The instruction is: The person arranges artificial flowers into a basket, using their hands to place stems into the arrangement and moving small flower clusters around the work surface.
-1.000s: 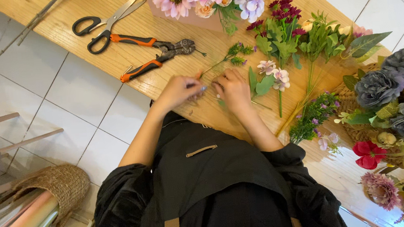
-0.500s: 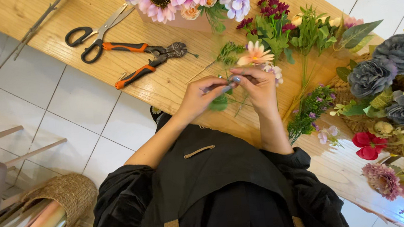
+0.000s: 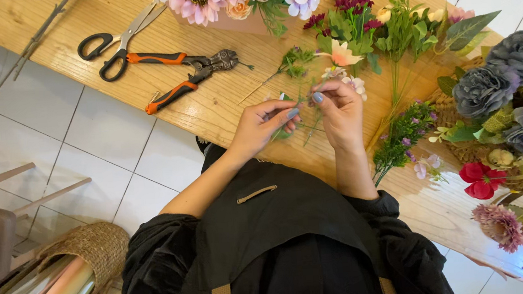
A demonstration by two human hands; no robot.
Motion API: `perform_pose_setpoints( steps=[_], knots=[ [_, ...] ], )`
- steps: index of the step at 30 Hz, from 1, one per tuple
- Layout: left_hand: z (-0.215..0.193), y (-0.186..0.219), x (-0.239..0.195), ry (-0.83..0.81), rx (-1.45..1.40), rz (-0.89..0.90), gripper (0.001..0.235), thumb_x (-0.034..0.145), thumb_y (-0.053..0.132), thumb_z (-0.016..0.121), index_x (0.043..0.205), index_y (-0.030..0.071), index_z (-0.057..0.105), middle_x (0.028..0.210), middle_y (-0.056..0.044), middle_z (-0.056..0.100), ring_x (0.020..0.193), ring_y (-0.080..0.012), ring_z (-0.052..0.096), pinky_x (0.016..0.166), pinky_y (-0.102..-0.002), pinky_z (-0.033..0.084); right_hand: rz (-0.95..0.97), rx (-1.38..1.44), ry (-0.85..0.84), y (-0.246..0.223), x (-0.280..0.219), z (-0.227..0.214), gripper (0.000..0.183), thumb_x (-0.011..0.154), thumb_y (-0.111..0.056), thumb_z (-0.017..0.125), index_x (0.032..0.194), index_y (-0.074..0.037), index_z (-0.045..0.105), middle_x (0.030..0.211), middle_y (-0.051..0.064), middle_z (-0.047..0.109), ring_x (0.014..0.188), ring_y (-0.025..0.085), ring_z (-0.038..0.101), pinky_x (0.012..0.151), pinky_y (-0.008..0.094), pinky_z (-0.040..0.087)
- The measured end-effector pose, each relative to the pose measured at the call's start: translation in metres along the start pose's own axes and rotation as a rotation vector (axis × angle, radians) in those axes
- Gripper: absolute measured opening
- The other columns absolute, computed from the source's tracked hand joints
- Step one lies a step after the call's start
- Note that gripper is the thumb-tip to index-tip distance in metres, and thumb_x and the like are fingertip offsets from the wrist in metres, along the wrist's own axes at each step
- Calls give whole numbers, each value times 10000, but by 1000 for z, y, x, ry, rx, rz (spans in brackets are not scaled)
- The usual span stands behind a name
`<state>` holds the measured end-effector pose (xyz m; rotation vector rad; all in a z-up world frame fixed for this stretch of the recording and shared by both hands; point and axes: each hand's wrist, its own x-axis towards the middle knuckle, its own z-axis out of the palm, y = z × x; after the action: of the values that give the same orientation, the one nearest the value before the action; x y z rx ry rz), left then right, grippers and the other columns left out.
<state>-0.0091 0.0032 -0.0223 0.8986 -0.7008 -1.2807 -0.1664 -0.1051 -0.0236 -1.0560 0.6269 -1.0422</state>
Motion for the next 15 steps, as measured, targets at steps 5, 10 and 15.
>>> perform_pose_setpoints(
  steps=[5, 10, 15],
  knots=[
    [4, 9, -5, 3, -26, -10, 239, 1006, 47, 662, 1217, -64, 682, 924, -197, 751, 785, -173, 754, 680, -291, 664, -53, 10, 66, -9, 2, 5, 119, 947, 18, 703, 1032, 48, 626, 977, 157, 662, 883, 198, 670, 766, 306, 594],
    [7, 14, -8, 33, 28, -5, 238, 975, 20, 692, 1195, -70, 694, 928, -199, 762, 800, -177, 759, 697, -273, 663, -33, 62, 78, -8, 0, 5, 108, 976, 6, 670, 1040, 34, 588, 985, 148, 630, 887, 208, 669, 776, 299, 605],
    [16, 18, -7, 74, 29, 18, 228, 967, 21, 706, 1178, -63, 707, 932, -202, 768, 822, -187, 770, 713, -269, 663, 6, -35, -7, -7, -13, 12, 133, 935, 31, 696, 1052, 77, 654, 994, 198, 683, 914, 231, 696, 803, 340, 601]
  ],
)
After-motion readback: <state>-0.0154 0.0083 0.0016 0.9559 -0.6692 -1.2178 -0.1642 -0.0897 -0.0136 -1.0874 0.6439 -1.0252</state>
